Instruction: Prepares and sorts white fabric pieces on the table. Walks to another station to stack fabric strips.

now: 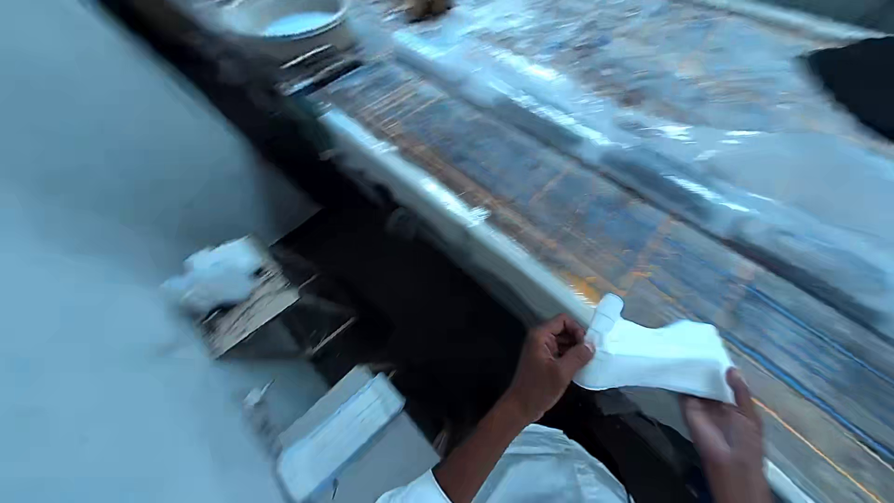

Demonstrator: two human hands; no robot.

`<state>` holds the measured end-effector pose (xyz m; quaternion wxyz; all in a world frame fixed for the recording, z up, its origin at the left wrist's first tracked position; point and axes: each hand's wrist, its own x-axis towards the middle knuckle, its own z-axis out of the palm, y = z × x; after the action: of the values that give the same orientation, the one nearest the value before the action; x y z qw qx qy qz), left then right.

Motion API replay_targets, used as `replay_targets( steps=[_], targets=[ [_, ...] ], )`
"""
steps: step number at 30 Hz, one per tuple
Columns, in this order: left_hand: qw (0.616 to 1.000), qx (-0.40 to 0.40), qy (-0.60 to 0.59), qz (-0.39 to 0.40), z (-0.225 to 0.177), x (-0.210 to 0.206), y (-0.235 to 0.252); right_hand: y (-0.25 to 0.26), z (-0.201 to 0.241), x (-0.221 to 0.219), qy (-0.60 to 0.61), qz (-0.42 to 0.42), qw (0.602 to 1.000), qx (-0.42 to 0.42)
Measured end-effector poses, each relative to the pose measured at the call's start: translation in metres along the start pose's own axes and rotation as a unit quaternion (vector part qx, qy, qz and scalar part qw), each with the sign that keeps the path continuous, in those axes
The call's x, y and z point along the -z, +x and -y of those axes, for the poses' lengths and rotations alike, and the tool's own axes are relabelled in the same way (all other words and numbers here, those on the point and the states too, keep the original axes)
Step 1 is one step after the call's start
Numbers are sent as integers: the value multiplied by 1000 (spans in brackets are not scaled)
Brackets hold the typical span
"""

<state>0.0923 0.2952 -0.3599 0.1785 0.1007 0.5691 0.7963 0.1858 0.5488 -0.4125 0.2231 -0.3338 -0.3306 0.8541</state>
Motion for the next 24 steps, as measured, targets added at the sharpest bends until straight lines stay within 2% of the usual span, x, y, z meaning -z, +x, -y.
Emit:
replay_targets(
  steps=[5, 10, 12, 14, 16, 18, 21, 24],
  targets=[
    [979, -11, -17, -203, 23, 111, -77, 2, -49, -64, -200, 52, 976, -65],
    [928, 14, -13, -372, 61, 170, -160, 4, -113, -125, -344, 186, 909, -144],
    [906, 38, -4, -421, 68, 188, -192, 3, -147, -146, -391, 237, 870, -183],
    [881, 74, 15, -467, 73, 206, -225, -1, -187, -164, -448, 301, 812, -222],
    [840, 108, 25, -532, 78, 219, -255, -13, -229, -178, -490, 356, 753, -255],
    [796, 119, 27, -593, 83, 230, -280, -29, -272, -189, -496, 397, 716, -290],
    [760, 94, 6, -643, 87, 243, -310, -52, -321, -196, -502, 446, 672, -312],
    [781, 97, -18, -617, 85, 251, -340, -70, -350, -206, -514, 473, 643, -313]
  ],
)
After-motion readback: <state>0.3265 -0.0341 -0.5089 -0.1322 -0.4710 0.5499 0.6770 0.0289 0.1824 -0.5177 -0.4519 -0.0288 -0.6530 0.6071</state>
